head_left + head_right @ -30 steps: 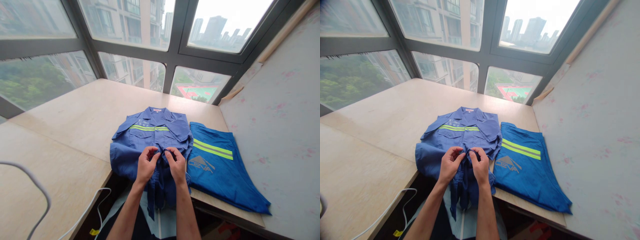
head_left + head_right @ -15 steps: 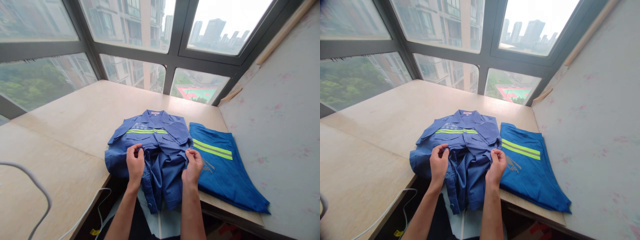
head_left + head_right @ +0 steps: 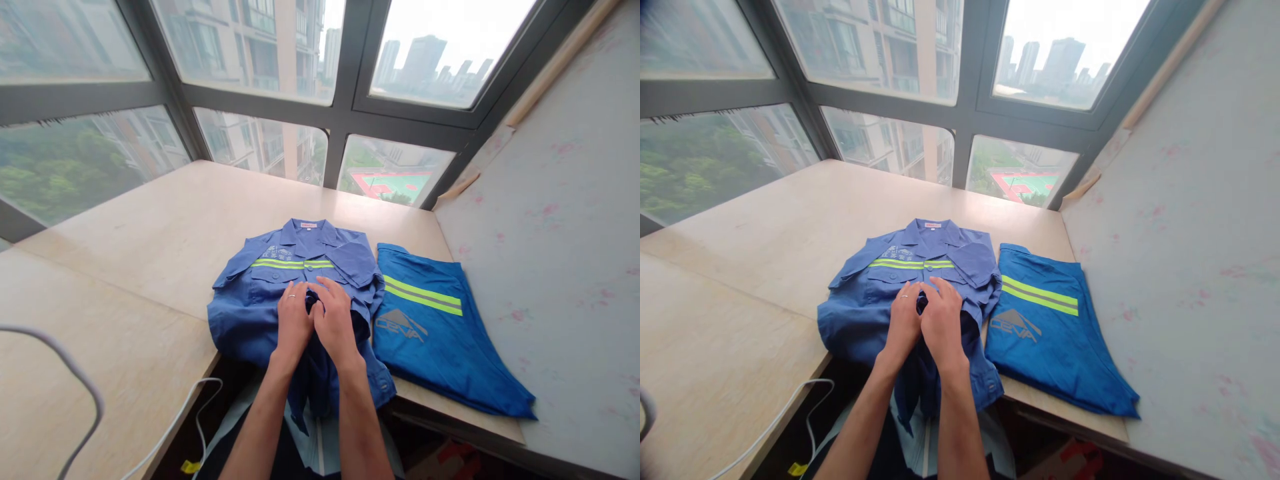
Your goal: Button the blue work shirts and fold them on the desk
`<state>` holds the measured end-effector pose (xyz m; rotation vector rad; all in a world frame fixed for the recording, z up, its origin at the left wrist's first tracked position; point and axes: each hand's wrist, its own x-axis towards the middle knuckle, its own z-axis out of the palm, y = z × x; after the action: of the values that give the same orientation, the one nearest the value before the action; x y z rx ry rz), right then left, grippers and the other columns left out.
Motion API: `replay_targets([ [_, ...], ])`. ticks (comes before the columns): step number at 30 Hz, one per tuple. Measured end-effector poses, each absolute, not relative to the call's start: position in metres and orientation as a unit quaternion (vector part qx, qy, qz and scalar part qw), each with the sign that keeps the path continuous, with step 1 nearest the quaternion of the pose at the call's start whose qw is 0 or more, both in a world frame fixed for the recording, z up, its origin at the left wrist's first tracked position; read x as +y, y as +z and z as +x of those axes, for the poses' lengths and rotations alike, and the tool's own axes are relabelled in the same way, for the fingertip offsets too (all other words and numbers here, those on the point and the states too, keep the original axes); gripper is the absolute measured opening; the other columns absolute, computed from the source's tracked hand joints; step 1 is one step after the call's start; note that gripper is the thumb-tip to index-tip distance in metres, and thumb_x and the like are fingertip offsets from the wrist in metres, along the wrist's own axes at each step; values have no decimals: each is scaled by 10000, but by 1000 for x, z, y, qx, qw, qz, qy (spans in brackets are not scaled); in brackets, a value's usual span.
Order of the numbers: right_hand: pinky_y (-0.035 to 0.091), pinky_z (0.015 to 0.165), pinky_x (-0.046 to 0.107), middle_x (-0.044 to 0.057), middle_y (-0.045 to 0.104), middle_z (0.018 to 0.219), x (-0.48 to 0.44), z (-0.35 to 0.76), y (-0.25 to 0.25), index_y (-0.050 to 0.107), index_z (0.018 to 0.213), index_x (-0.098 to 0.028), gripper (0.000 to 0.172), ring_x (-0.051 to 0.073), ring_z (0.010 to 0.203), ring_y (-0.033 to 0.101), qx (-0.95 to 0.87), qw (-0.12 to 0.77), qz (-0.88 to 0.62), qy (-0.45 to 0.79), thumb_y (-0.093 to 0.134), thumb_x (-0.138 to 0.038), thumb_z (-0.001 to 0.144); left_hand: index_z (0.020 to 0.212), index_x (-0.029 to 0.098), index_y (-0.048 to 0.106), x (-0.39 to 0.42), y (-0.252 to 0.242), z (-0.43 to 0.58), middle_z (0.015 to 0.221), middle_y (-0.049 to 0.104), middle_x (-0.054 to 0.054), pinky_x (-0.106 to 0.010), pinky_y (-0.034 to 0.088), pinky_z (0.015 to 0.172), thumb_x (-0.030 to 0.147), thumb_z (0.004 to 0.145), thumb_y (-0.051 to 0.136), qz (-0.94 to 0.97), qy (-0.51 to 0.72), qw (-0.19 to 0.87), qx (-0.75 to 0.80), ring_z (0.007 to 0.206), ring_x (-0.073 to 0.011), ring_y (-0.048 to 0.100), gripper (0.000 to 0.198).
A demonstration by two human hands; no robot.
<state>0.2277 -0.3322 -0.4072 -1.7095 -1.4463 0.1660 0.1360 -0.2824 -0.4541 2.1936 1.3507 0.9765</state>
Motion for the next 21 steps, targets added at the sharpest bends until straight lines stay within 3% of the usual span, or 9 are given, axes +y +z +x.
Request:
replay_targets([
  [4,395,1054,453,133,661,1239,-317,229,-438,710,1147,-179,400,262,1187,566,-552,421,-710,115,485,-68,835,931,181,661,-277,-464,132,1197,682,-137,-518,405,1084,147,835,557,759,353,243,490,1279,-317,531,145],
  [7,443,989,432,122,716,1120,-314,237,-457,739,1076,-183,307,259,1086,616,-532,447,-705,143,528,-134,859,827,200,631,-277,-466,128,1123,714,-108,-480,435,1049,151,844,547,720,386,307,488,1213,-290,586,98],
  [11,480,911,394,91,749,972,-315,241,-465,760,985,-201,244,239,950,650,-494,503,-693,152,544,-203,872,875,216,602,-280,-460,126,964,730,-63,-410,501,926,196,870,534,677,411,374,483,1009,-237,673,71],
  [14,493,897,384,86,756,944,-318,240,-462,768,929,-194,222,236,915,667,-445,539,-693,178,564,-231,849,878,216,601,-283,-454,126,927,715,-53,-391,507,883,218,875,535,683,406,360,489,937,-225,669,66],
  [16,500,905,382,77,763,954,-320,241,-459,772,921,-200,212,238,920,681,-408,558,-693,206,588,-257,831,905,210,611,-286,-450,128,940,701,-57,-396,503,893,232,853,581,703,409,330,479,942,-228,654,65],
  [21,518,933,395,54,774,984,-327,246,-451,782,948,-212,238,254,957,700,-338,594,-674,280,651,-332,790,1133,203,637,-292,-448,131,1138,681,-90,-420,477,986,230,851,632,743,428,292,424,1089,-239,616,283],
])
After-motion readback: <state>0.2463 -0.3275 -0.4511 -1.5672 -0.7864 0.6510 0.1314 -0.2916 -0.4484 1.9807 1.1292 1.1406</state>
